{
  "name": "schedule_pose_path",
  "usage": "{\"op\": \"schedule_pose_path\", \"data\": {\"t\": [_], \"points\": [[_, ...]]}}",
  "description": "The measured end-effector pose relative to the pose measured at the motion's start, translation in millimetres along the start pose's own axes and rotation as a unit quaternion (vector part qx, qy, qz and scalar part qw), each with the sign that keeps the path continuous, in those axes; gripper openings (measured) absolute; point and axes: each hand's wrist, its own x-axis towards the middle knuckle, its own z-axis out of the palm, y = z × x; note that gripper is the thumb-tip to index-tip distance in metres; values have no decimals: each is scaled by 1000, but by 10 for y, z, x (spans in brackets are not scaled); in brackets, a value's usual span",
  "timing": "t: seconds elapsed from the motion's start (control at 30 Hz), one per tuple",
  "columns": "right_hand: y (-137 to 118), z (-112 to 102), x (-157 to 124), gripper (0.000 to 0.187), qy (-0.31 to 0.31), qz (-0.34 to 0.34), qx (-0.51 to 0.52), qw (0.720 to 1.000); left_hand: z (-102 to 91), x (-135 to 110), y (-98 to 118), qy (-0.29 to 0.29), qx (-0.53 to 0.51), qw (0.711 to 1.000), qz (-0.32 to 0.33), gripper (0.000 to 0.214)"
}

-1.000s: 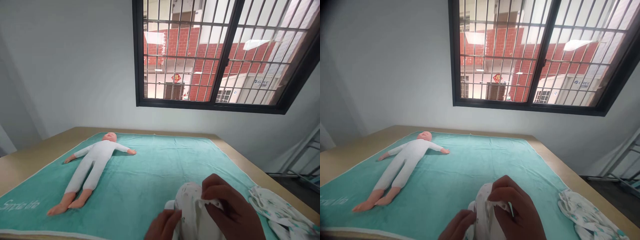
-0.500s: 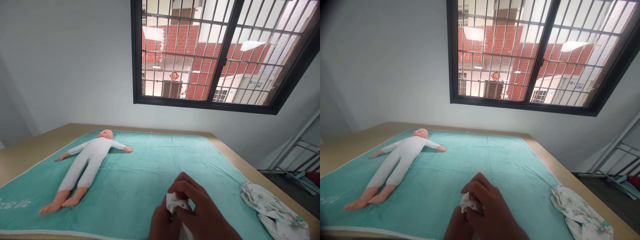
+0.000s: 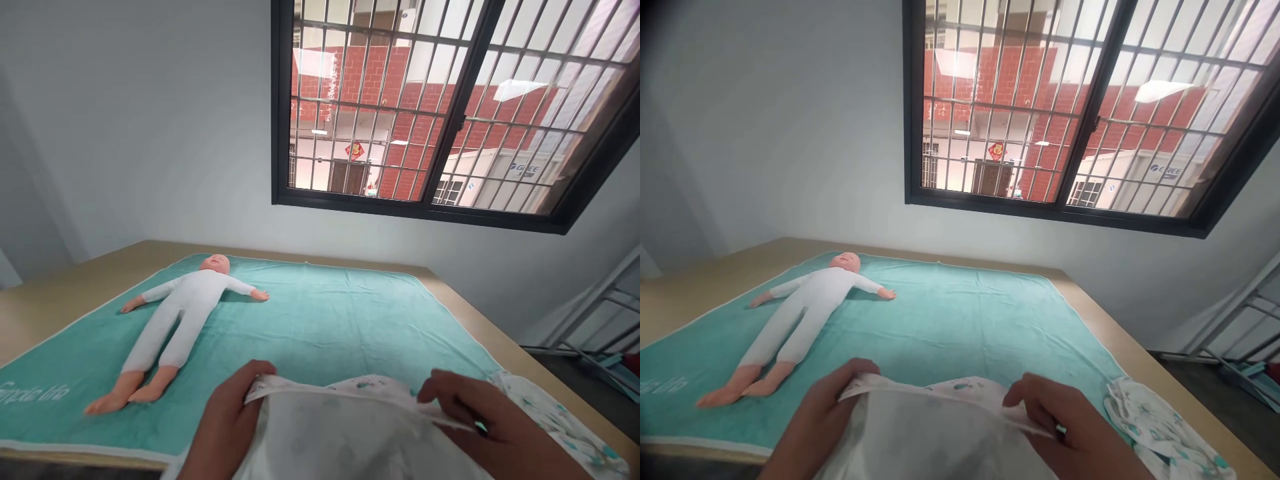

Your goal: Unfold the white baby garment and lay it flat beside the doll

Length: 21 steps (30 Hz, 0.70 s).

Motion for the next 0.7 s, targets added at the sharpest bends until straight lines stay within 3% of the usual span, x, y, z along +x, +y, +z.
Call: {"op": "schedule_pose_path", "data": {"t": [0.07, 0.13, 0.27, 0.37, 0.43, 0.53, 0.6, 0.7], "points": [[10, 52, -24, 26, -94, 39, -21, 995, -150, -7, 41, 51, 36, 998, 31, 33], [-40, 161, -5, 27, -172, 37, -19, 984, -251, -28, 103, 82, 78, 991, 70, 34], [-234, 540, 139, 6, -247, -110, 67, 960, -382, -50, 270, 94, 143, 975, 142, 36], [-412, 912, 279, 11, -208, -223, 163, 938, -398, -58, 443, 109, 144, 972, 153, 36], [-549, 1156, 358, 15, -168, -241, 216, 931, -369, -74, 548, 94, 144, 972, 161, 35], [-737, 1450, 459, 14, -177, -245, 274, 913, -358, -109, 612, 82, 155, 969, 177, 34], [-792, 1557, 530, 12, -160, -247, 269, 917, -426, -128, 574, 107, 167, 963, 181, 34], [-731, 1517, 640, 16, -65, -243, 211, 945, -650, -128, 447, 119, 204, 958, 160, 29]]}}
